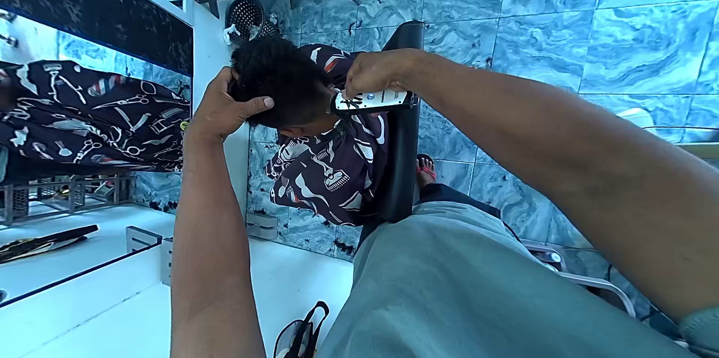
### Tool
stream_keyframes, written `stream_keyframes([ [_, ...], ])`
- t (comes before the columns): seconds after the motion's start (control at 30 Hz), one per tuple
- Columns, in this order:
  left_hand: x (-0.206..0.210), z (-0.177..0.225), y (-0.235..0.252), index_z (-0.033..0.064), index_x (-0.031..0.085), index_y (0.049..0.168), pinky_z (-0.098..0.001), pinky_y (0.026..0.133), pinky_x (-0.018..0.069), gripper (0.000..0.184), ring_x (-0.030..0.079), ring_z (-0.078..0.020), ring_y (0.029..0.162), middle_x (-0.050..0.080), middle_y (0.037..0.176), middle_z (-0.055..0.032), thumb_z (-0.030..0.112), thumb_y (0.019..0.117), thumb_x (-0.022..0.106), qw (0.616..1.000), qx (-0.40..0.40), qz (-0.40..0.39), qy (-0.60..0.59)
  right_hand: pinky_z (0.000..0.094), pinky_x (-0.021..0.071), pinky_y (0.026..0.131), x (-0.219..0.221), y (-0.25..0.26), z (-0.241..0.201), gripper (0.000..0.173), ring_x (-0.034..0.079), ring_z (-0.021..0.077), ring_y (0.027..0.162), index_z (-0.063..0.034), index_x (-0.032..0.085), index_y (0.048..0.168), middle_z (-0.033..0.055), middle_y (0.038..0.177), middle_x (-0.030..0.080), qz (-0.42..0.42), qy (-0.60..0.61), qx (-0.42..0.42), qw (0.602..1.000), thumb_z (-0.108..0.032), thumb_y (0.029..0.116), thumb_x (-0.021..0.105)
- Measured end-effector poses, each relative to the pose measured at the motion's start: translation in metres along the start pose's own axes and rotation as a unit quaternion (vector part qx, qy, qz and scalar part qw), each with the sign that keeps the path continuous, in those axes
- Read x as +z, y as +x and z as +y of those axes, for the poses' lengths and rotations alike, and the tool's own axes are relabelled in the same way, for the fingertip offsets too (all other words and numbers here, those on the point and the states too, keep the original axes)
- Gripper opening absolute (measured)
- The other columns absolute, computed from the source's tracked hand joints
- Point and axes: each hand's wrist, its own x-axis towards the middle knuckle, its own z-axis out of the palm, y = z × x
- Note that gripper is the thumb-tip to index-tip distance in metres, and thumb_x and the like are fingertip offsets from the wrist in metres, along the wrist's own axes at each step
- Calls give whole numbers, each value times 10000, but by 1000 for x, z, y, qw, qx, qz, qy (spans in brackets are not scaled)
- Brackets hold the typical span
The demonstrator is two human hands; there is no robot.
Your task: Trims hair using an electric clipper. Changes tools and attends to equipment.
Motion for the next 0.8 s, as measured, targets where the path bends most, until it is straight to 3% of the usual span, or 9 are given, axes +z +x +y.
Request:
stream_keyframes([
  [0.07,0,-1,1,46,517,1236,-360,959,552,642,646,-138,1083,637,1176,-113,220,754,903,1000,2,-1,-1,428,618,618,0,-3,0,264,710,250,719,-26,683,1120,171,966,708,-10,60,-14,998,-257,996,649],
  [0.13,-1,-2,1,50,515,1241,-357,961,548,647,641,-136,1089,634,1181,-109,231,755,903,1000,2,-4,2,419,599,610,2,-3,1,244,688,231,699,-22,696,1060,153,917,699,-9,30,-29,999,-251,981,668],
  [0.2,-1,0,1,49,516,1239,-360,964,547,645,641,-138,1091,635,1178,-111,228,755,902,1000,0,-3,5,455,550,674,5,0,3,234,652,224,748,-32,708,988,127,890,679,7,-42,-29,999,-263,950,705],
  [0.33,0,1,2,46,517,1242,-361,969,543,642,637,-143,1097,632,1186,-114,223,759,901,1000,-1,-2,6,425,610,644,5,-5,3,254,691,216,725,-33,697,1076,140,933,689,5,30,-41,999,-270,997,655],
  [0.43,0,2,2,46,513,1239,-363,967,543,639,637,-141,1095,628,1185,-118,215,760,899,1000,-1,-4,7,418,576,615,9,-6,2,231,665,209,691,-36,703,1001,128,873,683,18,-8,-32,999,-263,961,696],
  [0.53,0,3,3,43,512,1245,-364,969,541,635,636,-145,1097,627,1188,-122,215,769,895,1000,-2,-5,8,410,617,654,13,-11,7,264,700,215,728,-23,691,1068,141,924,697,23,33,-64,997,-276,996,675],
  [0.57,0,1,2,49,511,1246,-360,969,541,644,637,-140,1097,628,1191,-118,228,763,898,1000,2,-8,7,422,583,698,17,-15,10,258,674,210,765,-30,694,1054,126,927,684,25,9,-67,997,-280,995,679],
  [0.67,-5,-5,0,73,509,1233,-335,964,532,684,624,-119,1092,619,1183,-92,256,711,912,999,32,-25,9,504,544,723,28,-23,21,235,648,258,782,-2,697,996,149,891,667,42,-64,-30,997,-229,940,709],
  [0.8,-5,-26,2,49,509,1213,-337,969,521,702,616,-123,1084,616,1163,-100,243,683,926,994,102,-21,16,489,548,718,40,-32,24,226,656,249,787,-1,673,986,149,902,669,55,-35,43,997,-221,938,681],
])
